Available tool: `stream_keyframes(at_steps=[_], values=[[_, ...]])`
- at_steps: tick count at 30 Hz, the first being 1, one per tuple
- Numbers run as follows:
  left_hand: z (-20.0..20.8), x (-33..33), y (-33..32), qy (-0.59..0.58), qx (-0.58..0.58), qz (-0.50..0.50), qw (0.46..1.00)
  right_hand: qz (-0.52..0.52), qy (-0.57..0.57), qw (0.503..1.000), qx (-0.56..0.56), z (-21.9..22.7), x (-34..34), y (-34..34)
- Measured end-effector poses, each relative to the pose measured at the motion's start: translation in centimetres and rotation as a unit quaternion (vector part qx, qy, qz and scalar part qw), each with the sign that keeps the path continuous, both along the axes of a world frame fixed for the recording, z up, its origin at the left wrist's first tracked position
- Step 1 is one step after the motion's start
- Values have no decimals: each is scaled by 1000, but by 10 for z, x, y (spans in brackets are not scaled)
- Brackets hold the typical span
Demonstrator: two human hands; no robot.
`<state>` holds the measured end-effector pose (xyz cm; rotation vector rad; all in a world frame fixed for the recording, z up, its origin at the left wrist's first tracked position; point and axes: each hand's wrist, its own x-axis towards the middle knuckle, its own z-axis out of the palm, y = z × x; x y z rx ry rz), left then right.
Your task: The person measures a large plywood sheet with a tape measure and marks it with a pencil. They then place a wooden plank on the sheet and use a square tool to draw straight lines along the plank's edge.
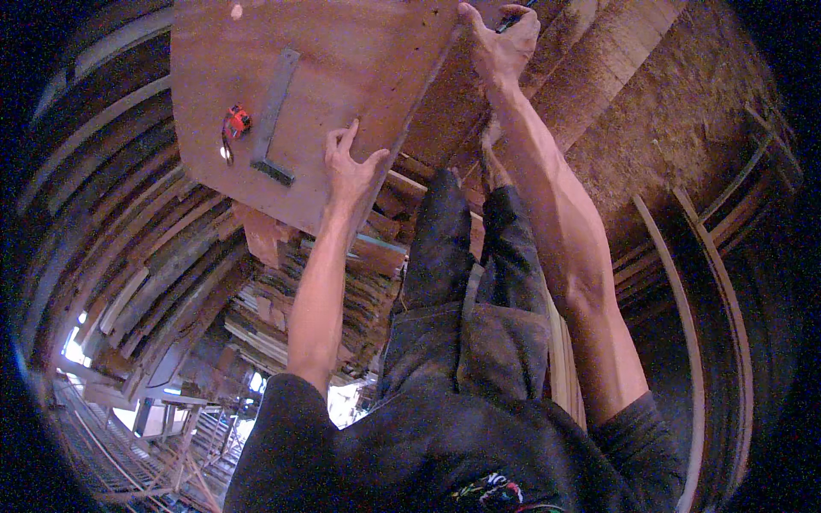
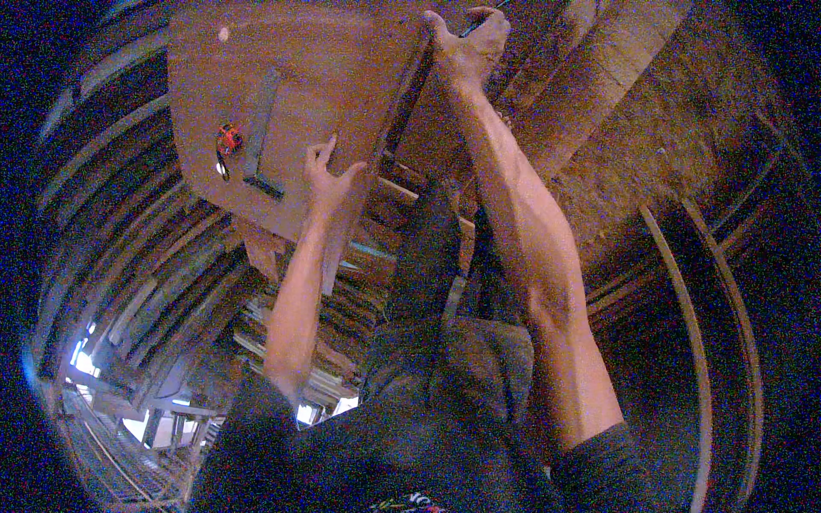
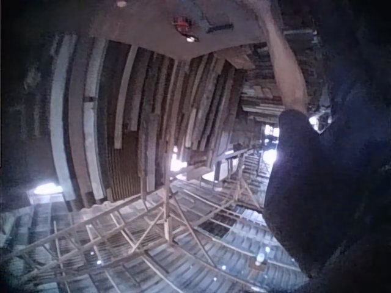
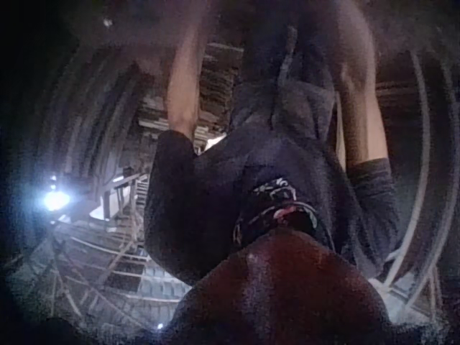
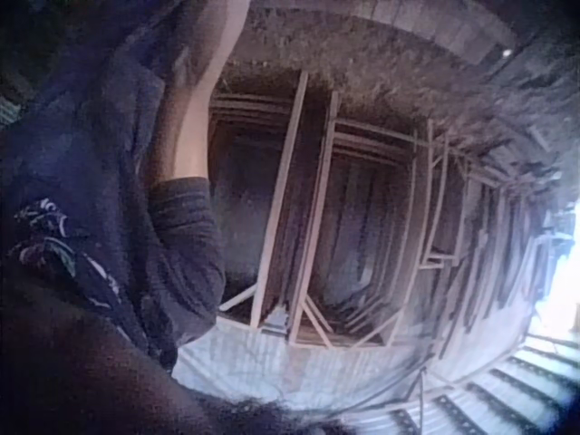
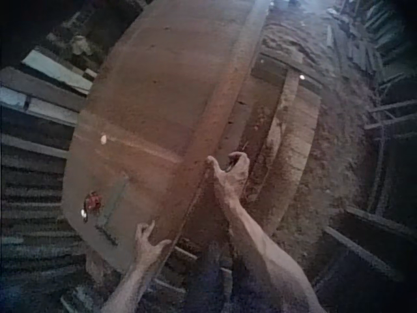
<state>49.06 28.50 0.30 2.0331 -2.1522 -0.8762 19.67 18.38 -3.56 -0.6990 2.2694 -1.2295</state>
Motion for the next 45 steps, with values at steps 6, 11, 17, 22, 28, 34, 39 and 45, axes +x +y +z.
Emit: stream_keyframes(at_steps=[6,11,17,22,28,34,39,45], values=[[-6,0,7,51,-49,19,997,-3,42,998,-48,-1,2,5],[-1,-4,5,36,-31,30,998,-10,-17,999,-36,7,3,7],[-6,-4,0,51,-19,32,998,-17,16,999,-48,2,-1,7],[-16,5,1,79,-32,22,996,-15,34,996,-83,7,-7,19],[-19,7,-1,89,-30,10,995,44,34,989,-137,25,8,78],[-19,9,0,77,-38,3,996,59,-2,996,-64,40,33,94],[-9,-5,-5,54,-28,-12,998,50,21,995,-82,42,27,80],[-12,-4,-4,71,-36,-12,997,96,63,990,-77,50,33,96]])
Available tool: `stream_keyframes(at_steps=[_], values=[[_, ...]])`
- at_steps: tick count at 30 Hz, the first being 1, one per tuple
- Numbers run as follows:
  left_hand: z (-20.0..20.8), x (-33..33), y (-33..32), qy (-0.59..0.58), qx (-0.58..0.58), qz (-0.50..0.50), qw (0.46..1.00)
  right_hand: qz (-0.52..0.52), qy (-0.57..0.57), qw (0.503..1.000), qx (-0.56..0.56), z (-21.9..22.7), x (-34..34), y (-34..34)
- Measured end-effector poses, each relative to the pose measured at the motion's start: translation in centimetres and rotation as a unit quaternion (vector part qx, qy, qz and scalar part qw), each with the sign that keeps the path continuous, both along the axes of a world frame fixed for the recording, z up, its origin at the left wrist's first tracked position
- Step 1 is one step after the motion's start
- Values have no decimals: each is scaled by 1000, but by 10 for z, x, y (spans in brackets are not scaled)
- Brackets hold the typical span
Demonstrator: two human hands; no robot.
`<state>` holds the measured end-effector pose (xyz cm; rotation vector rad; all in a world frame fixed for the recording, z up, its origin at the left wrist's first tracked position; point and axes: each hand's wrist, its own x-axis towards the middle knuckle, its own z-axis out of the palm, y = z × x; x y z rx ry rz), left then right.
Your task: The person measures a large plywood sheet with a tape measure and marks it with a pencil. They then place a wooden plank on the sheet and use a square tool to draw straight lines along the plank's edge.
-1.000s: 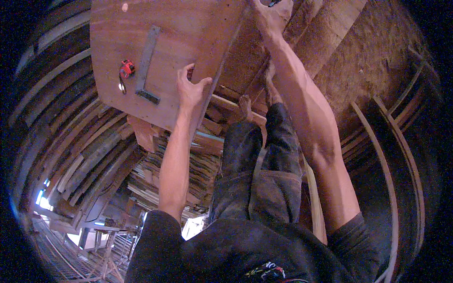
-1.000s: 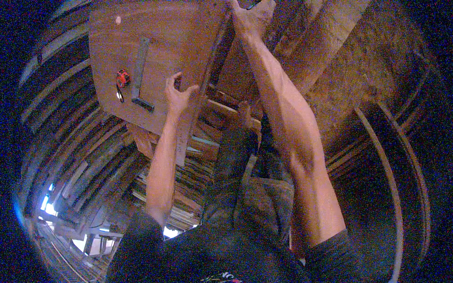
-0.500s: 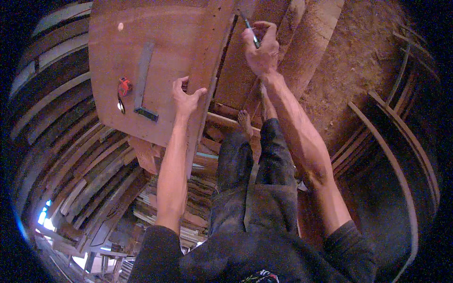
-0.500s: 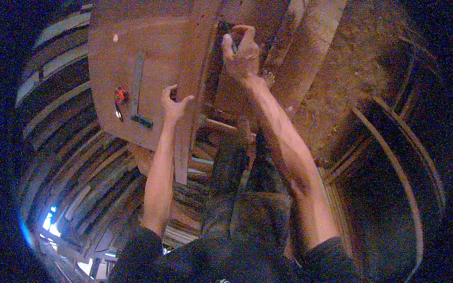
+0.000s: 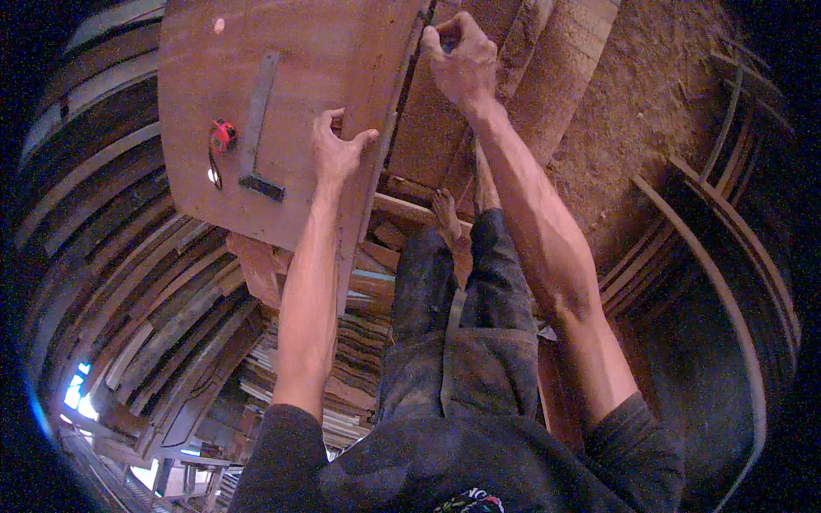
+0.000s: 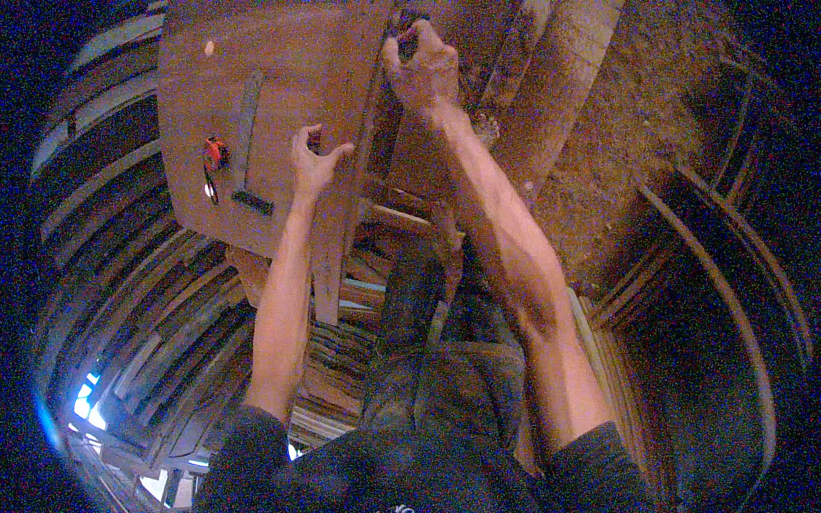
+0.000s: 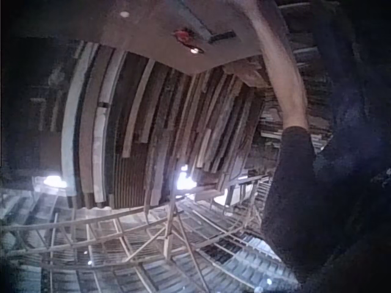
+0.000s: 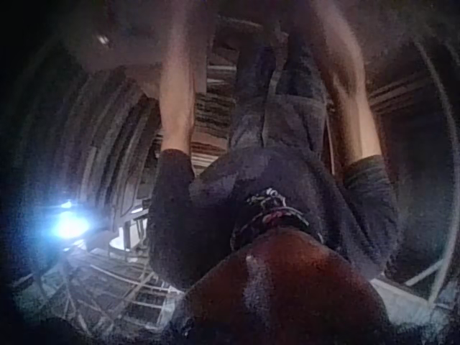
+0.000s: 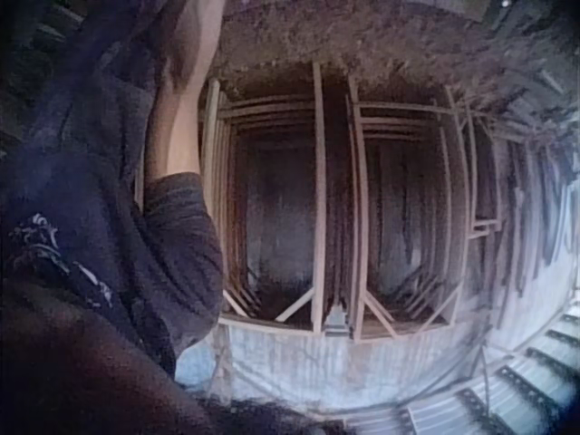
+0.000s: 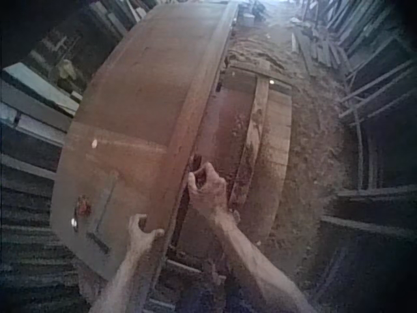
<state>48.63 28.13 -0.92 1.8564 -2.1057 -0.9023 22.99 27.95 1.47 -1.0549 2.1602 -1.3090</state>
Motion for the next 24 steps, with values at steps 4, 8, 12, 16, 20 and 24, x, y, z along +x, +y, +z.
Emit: stream_keyframes(at_steps=[4,8,12,16,20,24], values=[[-7,7,5,-12,-29,-4,1000,82,-66,994,37,2,49,56],[-6,5,3,-3,-18,-1,1000,168,-86,980,64,11,65,81],[-4,1,2,12,-1,18,1000,183,-27,983,13,-5,17,36],[-3,2,2,5,-11,3,1000,121,-111,986,36,6,-45,-27],[-7,2,-1,15,-1,3,1000,54,-6,998,4,8,-57,-40],[-7,6,-3,-40,-46,-29,998,62,-31,998,6,-1,-14,-3]])
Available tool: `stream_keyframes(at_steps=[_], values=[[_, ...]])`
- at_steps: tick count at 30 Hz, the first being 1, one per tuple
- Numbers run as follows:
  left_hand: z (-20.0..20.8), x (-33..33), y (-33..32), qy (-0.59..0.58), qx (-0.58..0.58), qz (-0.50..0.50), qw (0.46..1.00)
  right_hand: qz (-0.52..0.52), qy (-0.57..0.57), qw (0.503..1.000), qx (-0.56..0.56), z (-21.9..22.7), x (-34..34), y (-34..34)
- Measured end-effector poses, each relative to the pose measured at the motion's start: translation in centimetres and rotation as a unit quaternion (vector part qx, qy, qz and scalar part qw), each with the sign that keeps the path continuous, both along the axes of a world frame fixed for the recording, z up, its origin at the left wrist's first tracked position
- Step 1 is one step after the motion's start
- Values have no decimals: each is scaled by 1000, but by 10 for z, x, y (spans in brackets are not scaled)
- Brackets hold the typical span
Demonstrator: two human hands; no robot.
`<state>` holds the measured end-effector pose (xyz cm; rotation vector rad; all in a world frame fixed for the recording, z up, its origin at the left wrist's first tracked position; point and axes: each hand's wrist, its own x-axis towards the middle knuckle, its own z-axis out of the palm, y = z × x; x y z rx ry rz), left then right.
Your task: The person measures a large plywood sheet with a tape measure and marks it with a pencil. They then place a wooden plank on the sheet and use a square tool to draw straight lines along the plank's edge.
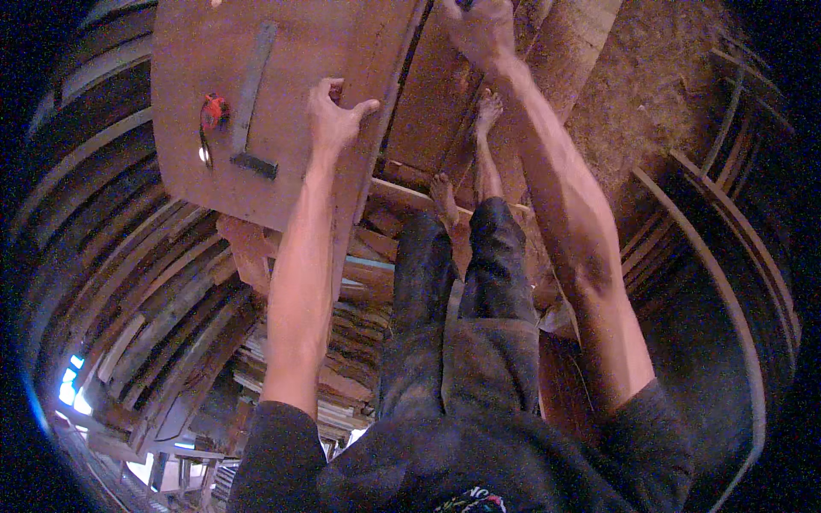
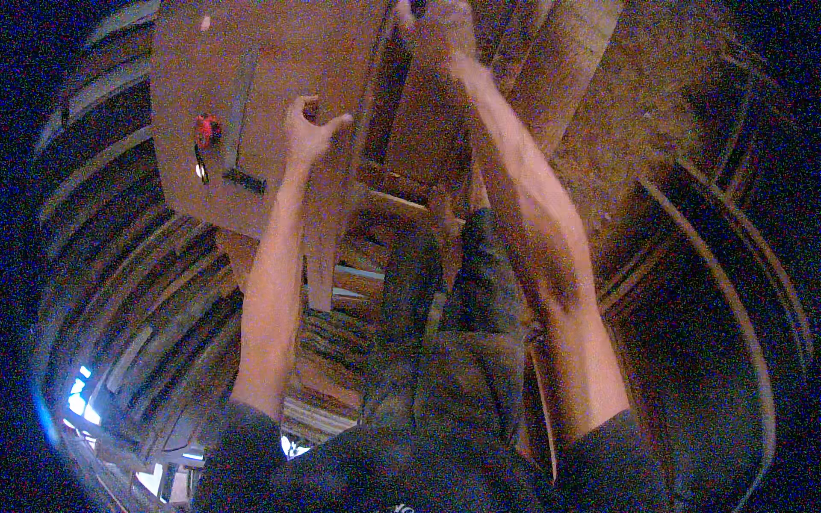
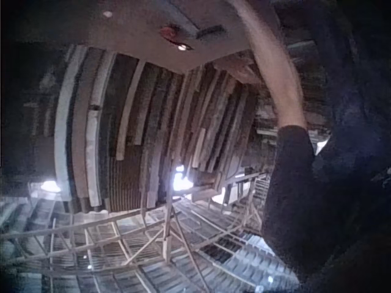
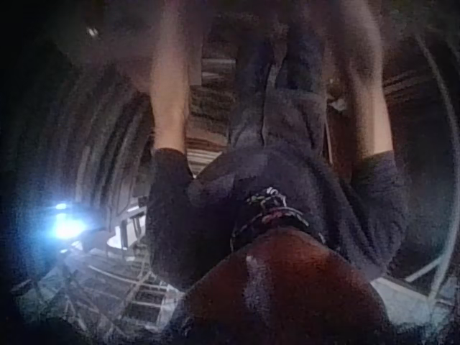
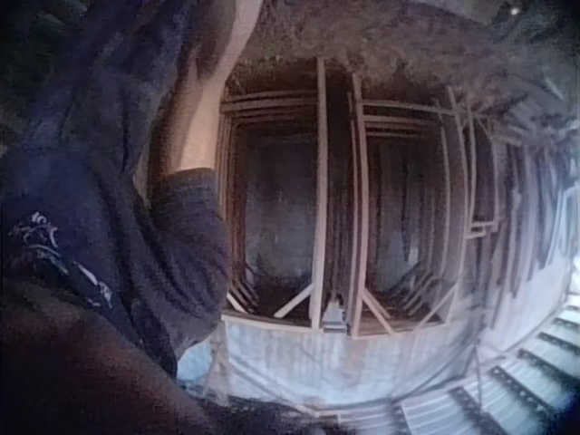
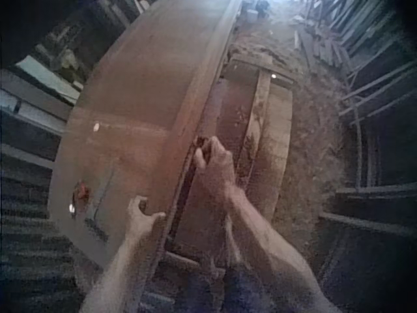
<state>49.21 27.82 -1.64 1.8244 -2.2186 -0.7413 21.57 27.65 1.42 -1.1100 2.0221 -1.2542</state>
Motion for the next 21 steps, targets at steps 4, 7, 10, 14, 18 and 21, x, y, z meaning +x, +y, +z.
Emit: stream_keyframes(at_steps=[4,7,10,14,18,21], values=[[-9,0,-6,27,-21,-16,999,30,23,998,-43,-8,65,65],[-6,-4,-3,22,-5,-8,1000,50,11,999,-9,-3,129,126],[1,-8,-5,12,7,-13,1000,86,-58,995,7,-4,180,180],[-1,-4,-6,6,4,-12,1000,95,-56,994,-18,-2,180,193],[14,-21,-5,15,27,1,1000,-4,-5,1000,-29,-5,136,150],[1,-6,-15,29,9,-11,999,-18,16,999,-35,-4,127,118]])
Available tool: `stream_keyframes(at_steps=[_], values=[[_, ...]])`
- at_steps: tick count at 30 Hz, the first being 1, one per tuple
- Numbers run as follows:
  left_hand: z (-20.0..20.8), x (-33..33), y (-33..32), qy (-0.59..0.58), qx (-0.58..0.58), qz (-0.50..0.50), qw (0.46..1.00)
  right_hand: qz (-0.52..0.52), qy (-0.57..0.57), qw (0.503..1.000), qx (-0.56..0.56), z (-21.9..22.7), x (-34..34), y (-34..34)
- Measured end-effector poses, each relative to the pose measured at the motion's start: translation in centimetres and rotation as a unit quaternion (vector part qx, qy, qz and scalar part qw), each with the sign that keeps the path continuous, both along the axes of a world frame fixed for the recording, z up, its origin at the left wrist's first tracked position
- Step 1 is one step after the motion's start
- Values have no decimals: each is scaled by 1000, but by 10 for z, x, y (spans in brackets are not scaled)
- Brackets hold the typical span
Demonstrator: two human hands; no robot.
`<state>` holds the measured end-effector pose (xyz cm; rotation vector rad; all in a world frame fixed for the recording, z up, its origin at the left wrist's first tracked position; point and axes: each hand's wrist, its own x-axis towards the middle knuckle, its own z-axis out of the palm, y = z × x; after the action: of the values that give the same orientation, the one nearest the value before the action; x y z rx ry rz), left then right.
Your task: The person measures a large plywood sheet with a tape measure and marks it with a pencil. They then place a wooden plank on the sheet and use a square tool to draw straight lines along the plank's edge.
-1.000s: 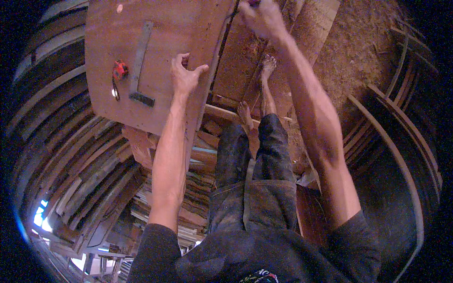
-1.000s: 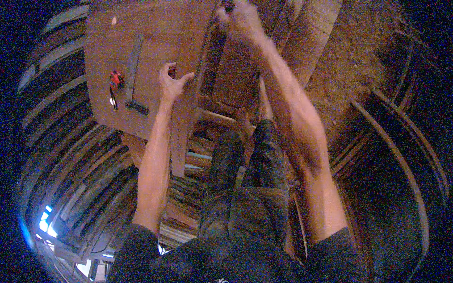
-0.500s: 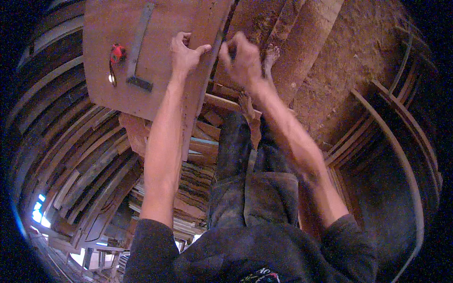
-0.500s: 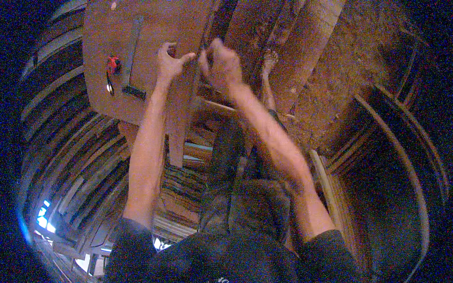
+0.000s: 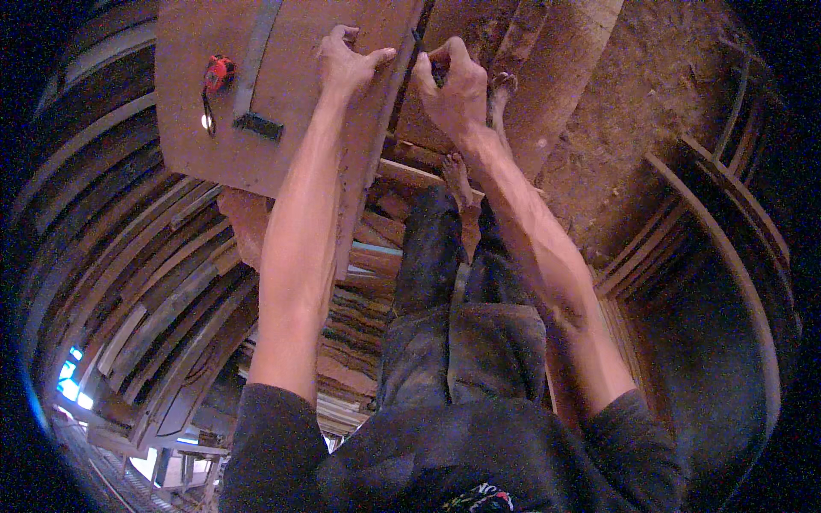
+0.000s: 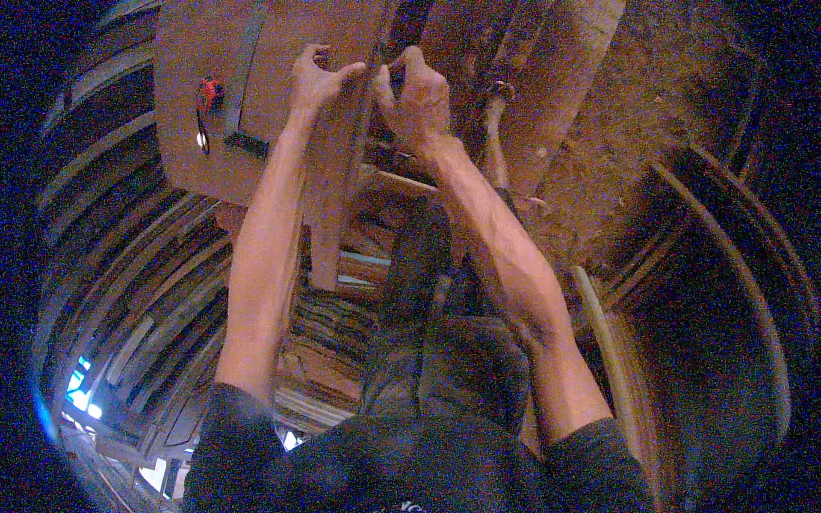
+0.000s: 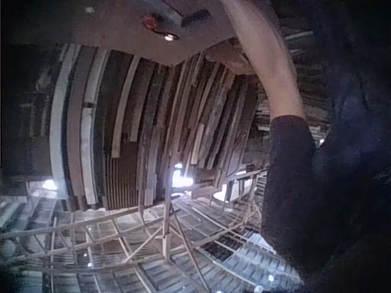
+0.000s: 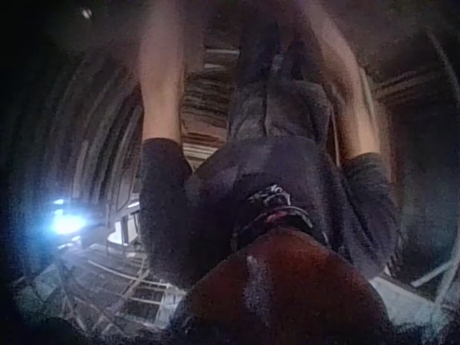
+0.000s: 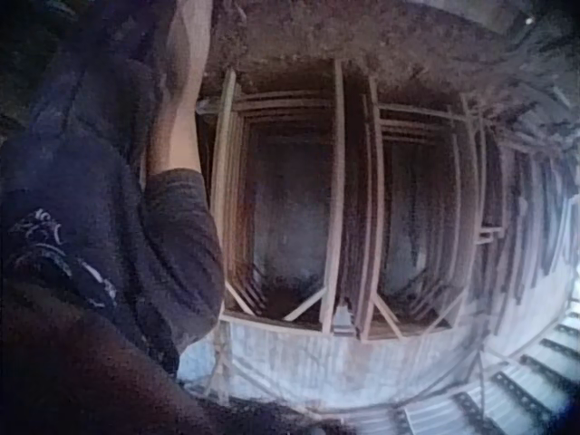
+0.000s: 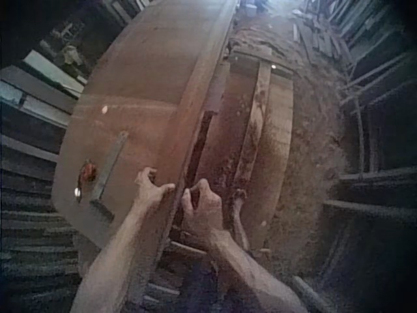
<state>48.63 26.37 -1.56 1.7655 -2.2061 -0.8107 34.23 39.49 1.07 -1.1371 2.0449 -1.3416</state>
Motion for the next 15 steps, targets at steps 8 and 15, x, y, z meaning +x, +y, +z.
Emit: stream_keyframes(at_steps=[8,15], values=[[-9,-7,0,-11,-15,-10,1000,19,-26,999,31,-6,36,26],[-33,8,-16,-36,-43,-41,998,107,-67,991,42,-1,136,125]])
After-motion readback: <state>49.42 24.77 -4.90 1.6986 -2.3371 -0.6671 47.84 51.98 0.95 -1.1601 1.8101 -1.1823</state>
